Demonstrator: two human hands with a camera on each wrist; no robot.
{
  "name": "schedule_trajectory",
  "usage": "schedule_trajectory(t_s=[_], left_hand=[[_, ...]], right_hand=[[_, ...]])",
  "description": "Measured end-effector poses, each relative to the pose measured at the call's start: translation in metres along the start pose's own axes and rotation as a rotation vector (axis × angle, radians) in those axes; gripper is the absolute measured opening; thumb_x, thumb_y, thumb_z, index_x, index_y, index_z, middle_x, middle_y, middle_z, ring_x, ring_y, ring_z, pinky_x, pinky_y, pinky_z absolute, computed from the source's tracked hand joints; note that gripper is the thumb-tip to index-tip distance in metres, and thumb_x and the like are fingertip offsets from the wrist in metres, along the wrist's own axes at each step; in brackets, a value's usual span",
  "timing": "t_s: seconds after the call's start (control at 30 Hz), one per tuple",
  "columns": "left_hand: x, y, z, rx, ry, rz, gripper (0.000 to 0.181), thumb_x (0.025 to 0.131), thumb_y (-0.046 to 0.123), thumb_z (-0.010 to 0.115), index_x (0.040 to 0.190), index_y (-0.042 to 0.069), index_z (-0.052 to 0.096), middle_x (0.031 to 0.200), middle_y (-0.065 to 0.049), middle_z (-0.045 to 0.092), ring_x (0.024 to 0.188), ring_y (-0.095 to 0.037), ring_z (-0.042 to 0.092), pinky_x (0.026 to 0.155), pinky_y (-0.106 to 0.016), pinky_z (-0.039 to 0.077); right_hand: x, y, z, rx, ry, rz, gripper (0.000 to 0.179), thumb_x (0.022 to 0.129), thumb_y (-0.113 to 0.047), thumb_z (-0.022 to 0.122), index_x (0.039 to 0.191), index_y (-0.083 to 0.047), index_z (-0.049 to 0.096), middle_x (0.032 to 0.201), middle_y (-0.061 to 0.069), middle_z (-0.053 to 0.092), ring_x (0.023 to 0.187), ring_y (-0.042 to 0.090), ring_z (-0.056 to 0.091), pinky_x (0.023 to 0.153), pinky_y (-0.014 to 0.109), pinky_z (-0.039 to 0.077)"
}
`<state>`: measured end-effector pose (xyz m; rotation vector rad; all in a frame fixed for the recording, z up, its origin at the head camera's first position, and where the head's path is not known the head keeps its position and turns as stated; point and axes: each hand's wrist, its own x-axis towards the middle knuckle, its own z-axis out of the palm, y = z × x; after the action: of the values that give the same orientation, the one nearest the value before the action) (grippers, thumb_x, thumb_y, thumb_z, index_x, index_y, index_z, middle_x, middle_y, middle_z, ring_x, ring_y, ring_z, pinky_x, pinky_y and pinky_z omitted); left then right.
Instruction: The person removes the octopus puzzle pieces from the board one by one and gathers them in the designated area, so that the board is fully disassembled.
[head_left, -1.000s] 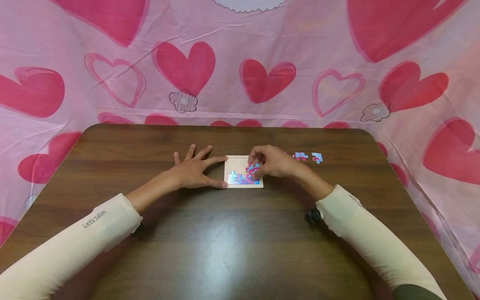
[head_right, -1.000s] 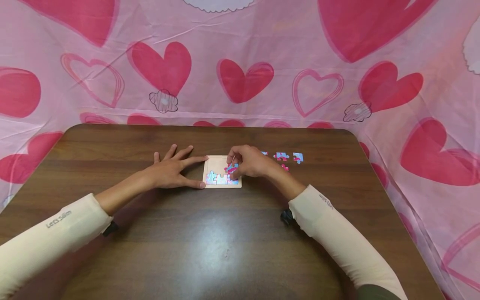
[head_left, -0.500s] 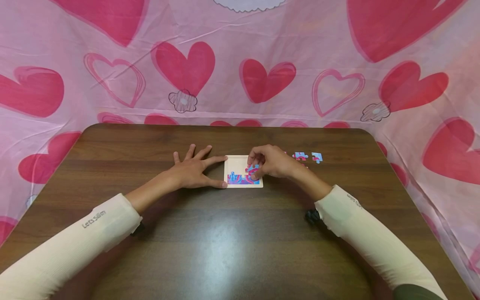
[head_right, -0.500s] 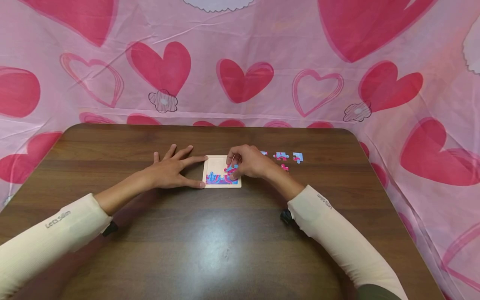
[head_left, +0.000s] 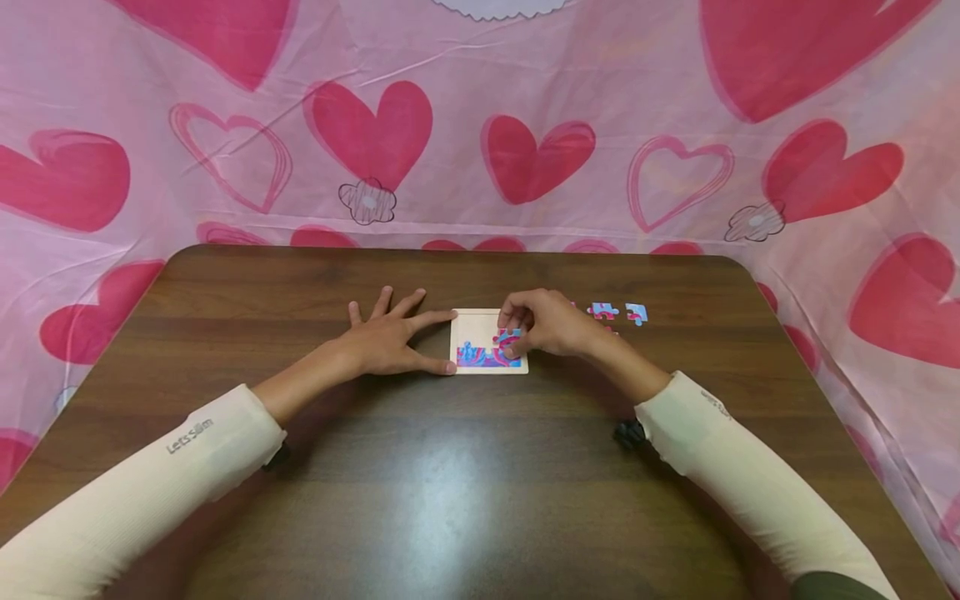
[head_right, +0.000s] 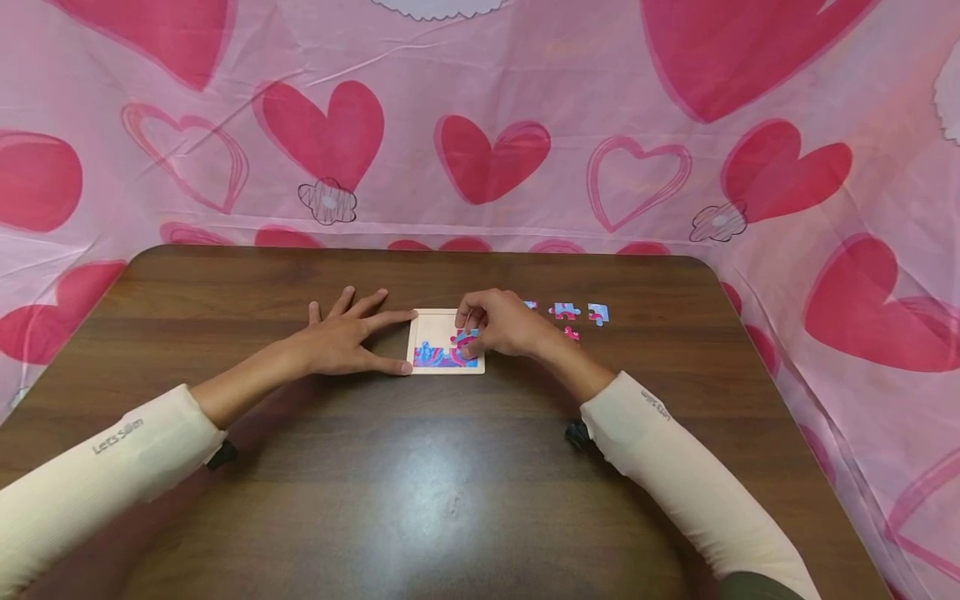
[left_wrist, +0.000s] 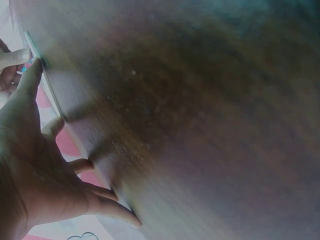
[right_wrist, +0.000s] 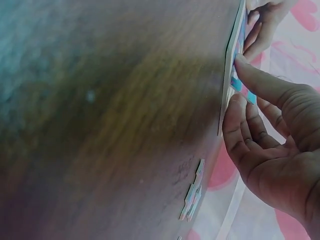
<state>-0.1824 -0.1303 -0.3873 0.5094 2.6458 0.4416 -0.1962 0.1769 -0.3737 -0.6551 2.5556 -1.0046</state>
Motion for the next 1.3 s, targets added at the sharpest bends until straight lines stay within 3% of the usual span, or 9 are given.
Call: schedule_trajectory(t_s=[0.13, 0.33, 0.47, 0.73, 0.9, 1.3], left_hand=[[0.0004, 0.0002, -0.0005, -0.001, -0.004, 0.001, 0.098, 0.087, 0.092, 0.071, 0.172, 0.060, 0.034, 0.194, -0.005, 0.003, 0.174, -0.056, -0.017, 0.122, -0.094, -0.015], [0.0001, 0.0010, -0.0014, 0.000, -0.007, 0.000, 0.098, 0.087, 0.091, 0.072, 0.173, 0.059, 0.034, 0.194, -0.005, 0.003, 0.174, -0.056, -0.017, 0.122, -0.094, -0.015], [0.0001, 0.0006, -0.0015, 0.003, -0.006, 0.001, 0.099, 0.088, 0.091, 0.072, 0.173, 0.059, 0.033, 0.194, -0.006, 0.003, 0.174, -0.057, -0.017, 0.122, -0.095, -0.015], [-0.0003, 0.0006, -0.0015, 0.002, -0.004, 0.006, 0.098, 0.089, 0.090, 0.071, 0.173, 0.058, 0.033, 0.194, -0.006, 0.003, 0.174, -0.056, -0.017, 0.122, -0.094, -0.015], [0.0001, -0.0002, -0.0014, 0.001, -0.002, 0.005, 0.098, 0.088, 0.090, 0.071, 0.173, 0.059, 0.033, 0.194, -0.005, 0.003, 0.174, -0.056, -0.018, 0.122, -0.094, -0.015], [0.0009, 0.0001, -0.0009, 0.004, -0.002, 0.005, 0.098, 0.088, 0.091, 0.071, 0.173, 0.060, 0.033, 0.194, -0.005, 0.003, 0.174, -0.056, -0.017, 0.122, -0.094, -0.015]], right_hand=[[-0.0020, 0.0008, -0.0028, -0.002, -0.015, -0.005, 0.029, 0.087, -0.010, 0.099, 0.110, -0.011, 0.080, 0.100, 0.007, 0.077, 0.091, 0.019, 0.068, 0.086, 0.032, 0.057], [-0.0033, 0.0032, -0.0062, 0.032, -0.030, 0.006, 0.014, 0.097, -0.009, 0.089, 0.110, -0.007, 0.084, 0.095, 0.009, 0.081, 0.083, 0.019, 0.073, 0.076, 0.031, 0.062], [-0.0016, 0.0021, -0.0058, 0.046, -0.025, 0.037, 0.012, 0.098, -0.010, 0.088, 0.110, -0.007, 0.086, 0.093, 0.008, 0.082, 0.077, 0.018, 0.072, 0.072, 0.031, 0.063], [-0.0041, -0.0033, -0.0030, -0.165, -0.002, -0.070, 0.015, 0.100, -0.011, 0.086, 0.112, -0.013, 0.076, 0.103, 0.005, 0.082, 0.095, 0.020, 0.073, 0.089, 0.039, 0.060], [-0.0047, -0.0043, -0.0015, -0.179, -0.040, -0.081, 0.007, 0.102, -0.009, 0.083, 0.104, -0.013, 0.077, 0.107, 0.004, 0.083, 0.095, 0.020, 0.072, 0.090, 0.040, 0.060], [-0.0030, -0.0064, -0.0023, -0.194, -0.095, -0.065, 0.012, 0.100, -0.008, 0.085, 0.110, -0.009, 0.079, 0.110, 0.006, 0.082, 0.093, 0.019, 0.071, 0.086, 0.035, 0.061]])
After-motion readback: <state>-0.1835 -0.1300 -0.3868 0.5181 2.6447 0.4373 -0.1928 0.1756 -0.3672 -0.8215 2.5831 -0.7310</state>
